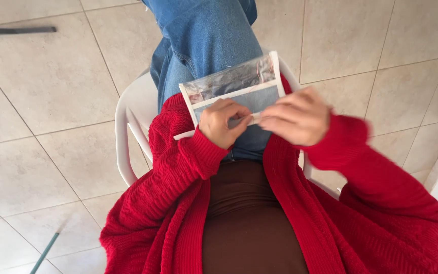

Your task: Sewing a zipper onto a clear plastic and fabric pouch by hand.

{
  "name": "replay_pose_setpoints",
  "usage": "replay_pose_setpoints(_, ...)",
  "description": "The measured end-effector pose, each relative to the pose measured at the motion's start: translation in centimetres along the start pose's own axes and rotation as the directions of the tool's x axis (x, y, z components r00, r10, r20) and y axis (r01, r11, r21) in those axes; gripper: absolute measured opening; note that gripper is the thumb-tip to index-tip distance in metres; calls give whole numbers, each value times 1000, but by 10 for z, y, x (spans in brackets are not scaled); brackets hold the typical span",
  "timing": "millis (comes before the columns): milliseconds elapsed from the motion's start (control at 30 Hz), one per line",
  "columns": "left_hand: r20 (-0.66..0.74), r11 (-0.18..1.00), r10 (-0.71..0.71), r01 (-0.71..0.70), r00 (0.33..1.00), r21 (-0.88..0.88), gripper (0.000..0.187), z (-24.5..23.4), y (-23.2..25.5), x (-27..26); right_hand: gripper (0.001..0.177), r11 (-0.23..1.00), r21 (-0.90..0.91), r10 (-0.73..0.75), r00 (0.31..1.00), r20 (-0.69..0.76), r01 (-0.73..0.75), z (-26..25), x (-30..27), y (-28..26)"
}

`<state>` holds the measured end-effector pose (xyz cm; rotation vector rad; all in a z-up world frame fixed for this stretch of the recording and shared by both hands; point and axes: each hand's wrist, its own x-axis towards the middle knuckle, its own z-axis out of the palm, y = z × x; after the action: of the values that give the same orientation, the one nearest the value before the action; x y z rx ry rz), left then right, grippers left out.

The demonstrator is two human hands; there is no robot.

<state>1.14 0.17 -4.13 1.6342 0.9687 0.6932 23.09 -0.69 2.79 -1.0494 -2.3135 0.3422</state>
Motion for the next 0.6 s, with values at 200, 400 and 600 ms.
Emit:
replay_pose_setpoints(200, -18, 980, -58, 53, 998, -192, 4, 17, -22, 2, 25, 974, -223, -9, 977, -214, -40, 39, -15, -2)
replay_pose_setpoints(400, -27, 985, -53, 48, 998, -166, 5, 16, -25, 11, 20, 998, -50, -45, 973, -226, 35, 0, 18, -46)
replay_pose_setpoints(600, 37, 979, -131, 135, 991, -152, 7, 9, -9, 20, 14, 532, 828, 103, 984, 145, -178, -91, 14, -84)
